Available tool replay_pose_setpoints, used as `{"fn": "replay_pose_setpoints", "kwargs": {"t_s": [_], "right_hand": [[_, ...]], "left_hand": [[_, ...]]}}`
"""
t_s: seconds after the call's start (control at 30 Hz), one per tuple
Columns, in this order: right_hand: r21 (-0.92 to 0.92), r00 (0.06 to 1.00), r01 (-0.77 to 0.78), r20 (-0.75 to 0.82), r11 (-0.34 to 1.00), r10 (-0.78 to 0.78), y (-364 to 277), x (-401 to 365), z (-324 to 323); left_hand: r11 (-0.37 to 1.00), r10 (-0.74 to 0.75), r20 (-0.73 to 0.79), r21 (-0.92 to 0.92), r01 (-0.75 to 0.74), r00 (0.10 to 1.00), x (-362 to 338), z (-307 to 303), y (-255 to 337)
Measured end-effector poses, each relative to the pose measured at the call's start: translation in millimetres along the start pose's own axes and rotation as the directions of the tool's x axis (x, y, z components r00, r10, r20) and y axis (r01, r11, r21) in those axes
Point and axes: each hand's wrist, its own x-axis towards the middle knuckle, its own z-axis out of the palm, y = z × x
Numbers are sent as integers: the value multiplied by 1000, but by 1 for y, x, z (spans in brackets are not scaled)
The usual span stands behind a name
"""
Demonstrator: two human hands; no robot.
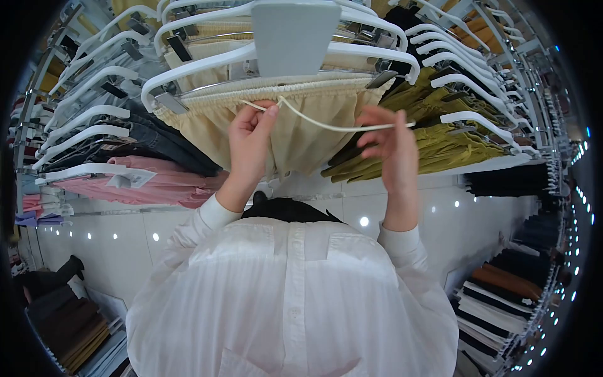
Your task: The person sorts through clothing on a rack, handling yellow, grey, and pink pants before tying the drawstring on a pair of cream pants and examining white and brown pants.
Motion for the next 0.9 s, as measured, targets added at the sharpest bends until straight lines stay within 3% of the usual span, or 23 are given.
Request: {"fn": "replay_pose_setpoints", "kwargs": {"t_s": [0.03,0.07,0.1,0.17,0.2,0.23,0.27,0.3,0.37,0.4,0.47,0.6,0.67,0.7,0.77,0.9], "right_hand": [[-74,991,-105,71,992,110,13,0,-3],[-271,966,-204,104,941,239,24,2,-7],[-433,921,-250,170,866,351,29,2,-6],[-794,911,71,298,604,284,33,-3,-3],[-792,912,70,297,606,283,26,-5,6],[-665,959,223,280,712,-38,14,-10,18],[-533,915,401,196,745,-353,4,-13,31],[-532,916,397,188,748,-353,-1,-10,44],[-499,839,539,249,679,-483,-7,7,70],[-498,839,539,243,680,-487,-5,13,79],[-551,897,424,365,719,-249,2,22,91],[-465,916,396,258,792,-306,16,29,84],[-208,928,279,309,937,-208,13,36,74],[-206,926,281,314,937,-209,8,34,72],[-169,936,101,349,980,-36,-3,30,71],[-130,941,123,330,984,-74,8,37,60]], "left_hand": [[994,-85,-23,-71,83,996,0,3,4],[976,-171,-38,-143,164,985,0,5,8],[976,-171,-34,-143,165,985,-1,7,11],[931,-274,-39,-260,255,961,-1,9,17],[932,-274,-38,-258,256,961,0,9,15],[953,-220,-59,-228,201,974,-1,9,11],[970,-163,-78,-197,145,984,-1,9,8],[970,-166,-71,-192,149,984,-1,10,7],[986,-101,-114,-141,85,988,-2,12,6],[987,-100,-109,-137,85,989,-2,13,7],[985,-78,-129,-166,57,989,-2,13,8],[983,-66,-138,-178,41,988,-7,11,8],[988,-23,-102,-155,7,994,-10,9,1],[988,-20,-106,-154,3,994,-10,8,0],[994,-42,-142,-103,28,989,-9,6,-1],[998,-54,-151,-51,46,987,-7,6,3]]}}
